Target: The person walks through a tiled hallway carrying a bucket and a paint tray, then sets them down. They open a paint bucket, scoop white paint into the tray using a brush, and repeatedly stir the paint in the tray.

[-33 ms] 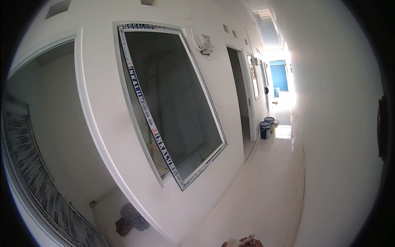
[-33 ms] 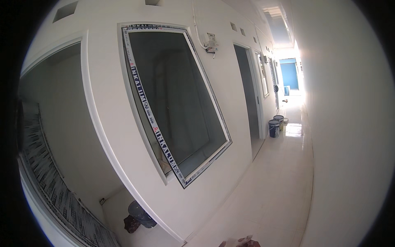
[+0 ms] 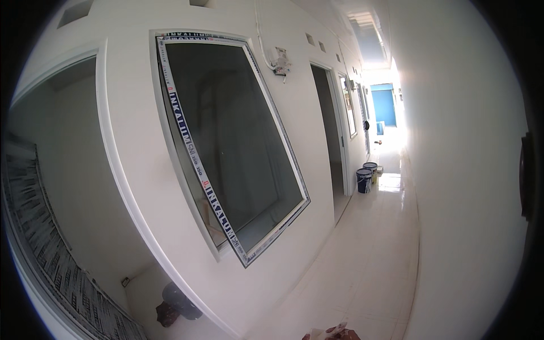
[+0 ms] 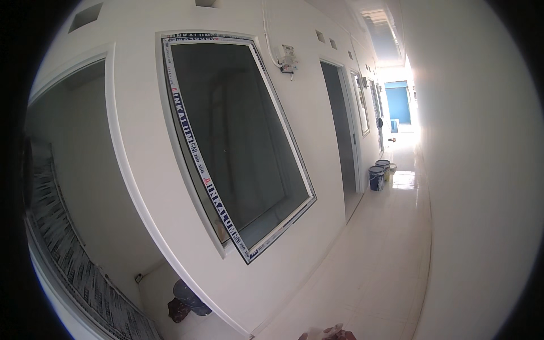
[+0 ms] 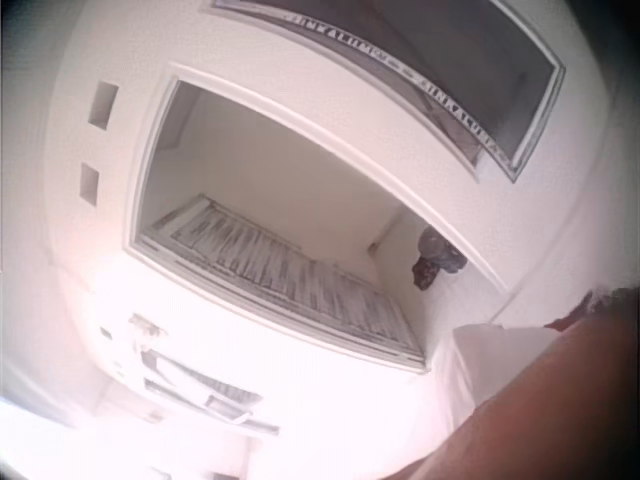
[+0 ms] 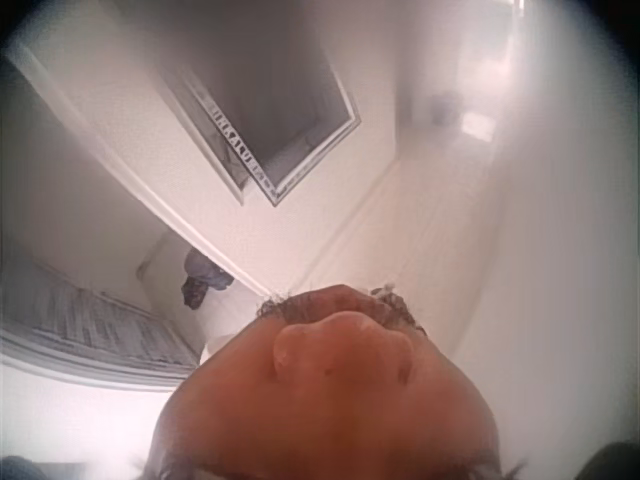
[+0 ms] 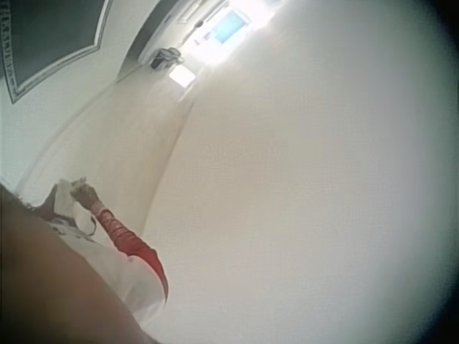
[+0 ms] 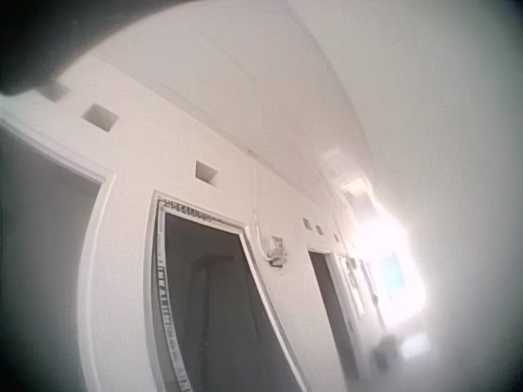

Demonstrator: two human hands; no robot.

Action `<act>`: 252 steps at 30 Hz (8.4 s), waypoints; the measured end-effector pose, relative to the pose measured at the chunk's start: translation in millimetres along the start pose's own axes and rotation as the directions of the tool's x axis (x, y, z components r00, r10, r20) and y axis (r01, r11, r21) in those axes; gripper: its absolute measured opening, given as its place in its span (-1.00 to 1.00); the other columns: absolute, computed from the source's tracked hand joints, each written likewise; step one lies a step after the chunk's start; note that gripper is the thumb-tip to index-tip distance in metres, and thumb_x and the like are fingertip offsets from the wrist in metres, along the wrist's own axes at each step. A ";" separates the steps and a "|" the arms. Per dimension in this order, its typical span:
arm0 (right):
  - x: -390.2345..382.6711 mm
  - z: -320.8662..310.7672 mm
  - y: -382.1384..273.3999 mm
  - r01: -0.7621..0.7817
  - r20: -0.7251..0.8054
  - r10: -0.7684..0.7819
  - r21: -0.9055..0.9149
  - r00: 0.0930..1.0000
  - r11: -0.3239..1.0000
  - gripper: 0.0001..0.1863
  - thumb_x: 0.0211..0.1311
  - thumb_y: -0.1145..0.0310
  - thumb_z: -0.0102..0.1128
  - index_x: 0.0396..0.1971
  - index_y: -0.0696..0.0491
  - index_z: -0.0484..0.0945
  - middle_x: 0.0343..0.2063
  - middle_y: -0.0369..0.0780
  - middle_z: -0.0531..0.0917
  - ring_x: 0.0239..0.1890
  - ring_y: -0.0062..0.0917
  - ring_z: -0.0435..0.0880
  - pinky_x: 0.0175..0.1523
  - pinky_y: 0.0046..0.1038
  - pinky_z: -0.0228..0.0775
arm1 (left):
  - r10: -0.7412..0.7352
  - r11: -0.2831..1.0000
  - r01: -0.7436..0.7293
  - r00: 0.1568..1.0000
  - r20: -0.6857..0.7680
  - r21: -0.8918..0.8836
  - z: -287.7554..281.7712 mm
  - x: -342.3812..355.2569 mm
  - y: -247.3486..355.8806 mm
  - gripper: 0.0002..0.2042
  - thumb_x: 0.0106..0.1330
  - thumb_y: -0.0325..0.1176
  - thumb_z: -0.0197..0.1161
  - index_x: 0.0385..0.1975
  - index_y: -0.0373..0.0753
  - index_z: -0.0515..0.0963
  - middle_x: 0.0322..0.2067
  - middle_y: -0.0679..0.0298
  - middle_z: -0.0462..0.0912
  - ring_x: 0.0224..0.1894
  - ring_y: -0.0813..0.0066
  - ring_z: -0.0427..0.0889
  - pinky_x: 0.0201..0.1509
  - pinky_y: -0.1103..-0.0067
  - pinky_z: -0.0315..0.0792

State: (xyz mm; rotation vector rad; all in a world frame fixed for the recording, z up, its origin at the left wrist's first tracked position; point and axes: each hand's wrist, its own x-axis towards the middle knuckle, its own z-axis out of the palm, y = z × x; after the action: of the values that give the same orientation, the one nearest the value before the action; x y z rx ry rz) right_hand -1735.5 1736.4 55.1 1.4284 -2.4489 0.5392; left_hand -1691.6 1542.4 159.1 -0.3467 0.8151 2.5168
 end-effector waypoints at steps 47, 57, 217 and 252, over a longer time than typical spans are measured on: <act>462.0 -128.4 1496.2 -0.734 0.219 0.887 0.656 0.407 0.175 -0.63 0.07 0.23 0.32 -0.12 0.04 0.58 -0.28 -0.14 0.66 -0.20 -0.40 0.62 -0.06 -0.40 0.51 | -0.034 0.991 0.013 0.987 0.158 0.130 230.8 1539.6 577.2 -0.30 0.29 0.24 -0.12 0.27 -0.17 0.19 0.05 0.15 0.48 -0.01 0.21 0.57 -0.05 0.19 0.55; 400.2 -25.7 1842.7 -0.999 0.607 0.795 0.036 0.002 -0.025 -0.60 0.16 0.04 0.13 -0.11 -0.01 0.56 0.02 -0.09 0.55 -0.05 -0.27 0.58 -0.06 -0.28 0.47 | 0.207 0.978 -0.206 0.978 -0.032 0.028 298.1 1833.5 673.8 -0.40 0.35 0.14 -0.13 0.25 -0.16 0.23 0.03 0.17 0.50 0.00 0.25 0.56 0.01 0.22 0.51; 1094.9 433.0 2777.2 0.050 0.245 -0.079 0.123 0.966 0.991 -0.61 0.13 0.40 0.28 -0.05 0.20 0.48 -0.25 -0.17 0.48 -0.21 -0.38 0.51 -0.05 -0.43 0.36 | 0.740 0.228 -0.761 -0.270 -0.617 0.607 -193.2 2448.7 920.5 -0.14 0.09 0.42 -0.09 0.24 -0.18 0.24 -0.05 -0.08 0.47 0.00 0.03 0.53 0.06 0.19 0.49; 1193.4 534.9 2477.6 0.868 0.829 -0.483 -0.004 0.281 0.497 -0.72 -0.05 0.44 0.29 -0.24 0.02 0.62 -0.30 -0.22 0.65 -0.13 -0.38 0.61 -0.06 -0.38 0.45 | 0.762 -0.118 -0.948 -0.277 -0.586 0.295 -193.9 2441.3 936.0 -0.39 0.29 0.17 -0.02 0.14 -0.21 0.36 -0.01 0.22 0.55 -0.03 0.31 0.59 0.06 0.38 0.49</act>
State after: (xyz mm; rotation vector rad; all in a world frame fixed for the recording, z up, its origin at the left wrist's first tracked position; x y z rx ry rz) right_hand -4496.8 1685.9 -415.1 2.5630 -1.6893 -1.0135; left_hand -4241.4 1624.1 -445.7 -1.0867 1.2301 4.2464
